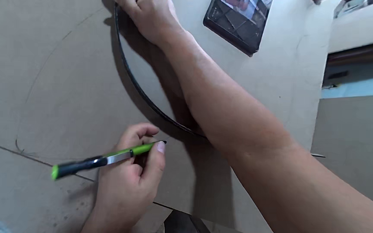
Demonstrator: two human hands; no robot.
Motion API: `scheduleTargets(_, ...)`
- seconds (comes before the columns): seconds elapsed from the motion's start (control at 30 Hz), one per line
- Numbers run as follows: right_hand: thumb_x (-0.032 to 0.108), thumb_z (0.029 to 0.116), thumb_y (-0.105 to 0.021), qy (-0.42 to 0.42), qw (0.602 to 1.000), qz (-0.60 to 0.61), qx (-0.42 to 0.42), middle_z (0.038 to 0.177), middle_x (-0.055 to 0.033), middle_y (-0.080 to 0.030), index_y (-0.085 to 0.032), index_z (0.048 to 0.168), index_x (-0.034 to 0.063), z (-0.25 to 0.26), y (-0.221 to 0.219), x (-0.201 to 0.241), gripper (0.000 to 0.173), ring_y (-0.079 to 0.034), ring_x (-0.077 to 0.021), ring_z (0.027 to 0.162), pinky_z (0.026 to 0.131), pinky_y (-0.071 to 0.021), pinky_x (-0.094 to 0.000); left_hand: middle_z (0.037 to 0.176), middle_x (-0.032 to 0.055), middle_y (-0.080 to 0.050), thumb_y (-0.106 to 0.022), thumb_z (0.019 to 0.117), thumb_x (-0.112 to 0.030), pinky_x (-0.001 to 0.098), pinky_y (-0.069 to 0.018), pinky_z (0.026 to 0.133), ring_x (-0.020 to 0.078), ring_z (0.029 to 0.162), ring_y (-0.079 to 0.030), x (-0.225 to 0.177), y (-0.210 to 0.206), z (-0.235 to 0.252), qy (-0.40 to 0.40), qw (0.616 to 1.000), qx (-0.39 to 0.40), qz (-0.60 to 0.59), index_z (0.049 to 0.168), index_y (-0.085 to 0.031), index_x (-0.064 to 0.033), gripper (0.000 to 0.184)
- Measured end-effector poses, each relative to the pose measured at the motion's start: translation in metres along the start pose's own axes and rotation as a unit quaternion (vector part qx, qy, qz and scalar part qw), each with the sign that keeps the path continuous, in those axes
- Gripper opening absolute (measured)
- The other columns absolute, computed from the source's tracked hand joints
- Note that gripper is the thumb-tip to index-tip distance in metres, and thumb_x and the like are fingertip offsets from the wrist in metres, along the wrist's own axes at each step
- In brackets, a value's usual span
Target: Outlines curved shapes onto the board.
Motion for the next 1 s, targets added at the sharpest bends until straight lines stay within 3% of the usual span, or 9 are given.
scheduleTargets(0.1, 0.047, 0.1042, -0.056, 0.011, 1.0, 0.003, -0.006, 0.078, -0.0026, -0.068, -0.076, 0.091, 0.0142, 0.0, -0.001, -0.001, 0.041, -0.068, -0.0191, 0.08, 0.077, -0.0533, -0.0459, 0.076, -0.0133, -0.064, -0.071, 0.0899, -0.024, 0.0153, -0.0489, 0.045, -0.0008, 0.056, -0.057, 0.0, -0.009, 0.008, -0.009, 1.0, -0.011, 0.011, 0.106, -0.066, -0.0226, 0.017)
scheduleTargets(0.3, 0.048, 0.1033, -0.056, 0.025, 0.999, 0.013, -0.025, 0.075, 0.0001, -0.068, -0.076, 0.089, 0.0168, 0.004, -0.005, -0.006, 0.04, -0.067, -0.0158, 0.077, 0.073, -0.0541, -0.043, 0.085, -0.0093, -0.071, -0.068, 0.0911, -0.023, 0.0199, -0.0581, 0.054, 0.0032, 0.067, -0.067, 0.002, -0.012, 0.015, -0.026, 0.999, 0.019, 0.019, 0.108, -0.072, -0.0168, 0.018)
scheduleTargets(0.47, 0.051, 0.105, -0.052, 0.012, 1.0, 0.02, -0.003, 0.083, 0.0017, -0.072, -0.079, 0.096, 0.0205, 0.003, -0.004, -0.004, 0.042, -0.069, -0.0145, 0.085, 0.079, -0.0543, -0.0437, 0.082, -0.0113, -0.069, -0.068, 0.0887, -0.022, 0.0191, -0.0563, 0.052, 0.0016, 0.065, -0.066, 0.004, -0.019, 0.014, -0.039, 0.998, -0.009, 0.052, 0.104, -0.068, -0.0198, 0.015)
scheduleTargets(0.6, 0.051, 0.1056, -0.05, 0.015, 1.0, 0.024, -0.004, 0.081, 0.0029, -0.07, -0.078, 0.094, 0.0206, 0.003, -0.004, -0.005, 0.043, -0.068, -0.0133, 0.083, 0.078, -0.0538, -0.0425, 0.081, -0.0122, -0.067, -0.069, 0.0881, -0.023, 0.0166, -0.0511, 0.051, -0.001, 0.064, -0.061, 0.005, -0.023, 0.013, -0.05, 0.994, -0.022, 0.094, 0.101, -0.072, -0.0197, 0.014)
scheduleTargets(0.73, 0.053, 0.1054, -0.05, 0.007, 1.0, 0.023, 0.008, 0.085, 0.0018, -0.072, -0.078, 0.098, 0.0208, 0.002, -0.003, -0.003, 0.044, -0.069, -0.0146, 0.087, 0.08, -0.054, -0.0439, 0.082, -0.0125, -0.067, -0.069, 0.0891, -0.024, 0.0162, -0.052, 0.053, -0.0022, 0.066, -0.061, 0.006, -0.024, 0.012, -0.054, 0.991, -0.038, 0.116, 0.1, -0.072, -0.0197, 0.012)
scheduleTargets(0.83, 0.053, 0.1062, -0.047, 0.018, 0.999, 0.03, 0.002, 0.09, 0.0038, -0.074, -0.08, 0.105, 0.025, 0.003, -0.004, -0.004, 0.043, -0.069, -0.0126, 0.093, 0.086, -0.0532, -0.0432, 0.082, -0.0121, -0.068, -0.07, 0.0892, -0.024, 0.0165, -0.053, 0.053, -0.0018, 0.065, -0.062, 0.007, -0.024, 0.012, -0.052, 0.991, -0.049, 0.111, 0.101, -0.072, -0.0187, 0.014)
scheduleTargets(0.93, 0.054, 0.1073, -0.042, 0.025, 0.999, 0.027, 0.009, 0.113, 0.0085, -0.076, -0.077, 0.123, 0.0318, 0.004, -0.006, -0.006, 0.044, -0.067, -0.0085, 0.114, 0.105, -0.0485, -0.0419, 0.081, -0.0124, -0.067, -0.069, 0.0893, -0.024, 0.016, -0.0526, 0.052, -0.0023, 0.065, -0.062, 0.007, -0.024, 0.012, -0.051, 0.991, -0.047, 0.115, 0.101, -0.072, -0.019, 0.013)
scheduleTargets(1.0, 0.055, 0.1073, -0.041, 0.026, 0.999, 0.027, 0.009, 0.117, 0.0095, -0.076, -0.075, 0.125, 0.0331, 0.005, -0.006, -0.006, 0.044, -0.066, -0.008, 0.117, 0.107, -0.0469, -0.0416, 0.081, -0.0126, -0.067, -0.068, 0.0894, -0.024, 0.0156, -0.0524, 0.052, -0.0025, 0.065, -0.062, 0.007, -0.025, 0.013, -0.049, 0.99, -0.056, 0.121, 0.101, -0.072, -0.0193, 0.013)
Point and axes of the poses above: each hand's wrist, its own z-axis towards the middle knuckle, its own y-axis out of the back of the hand, x = y × z, the point moved 2 cm from there along z, towards the middle knuckle
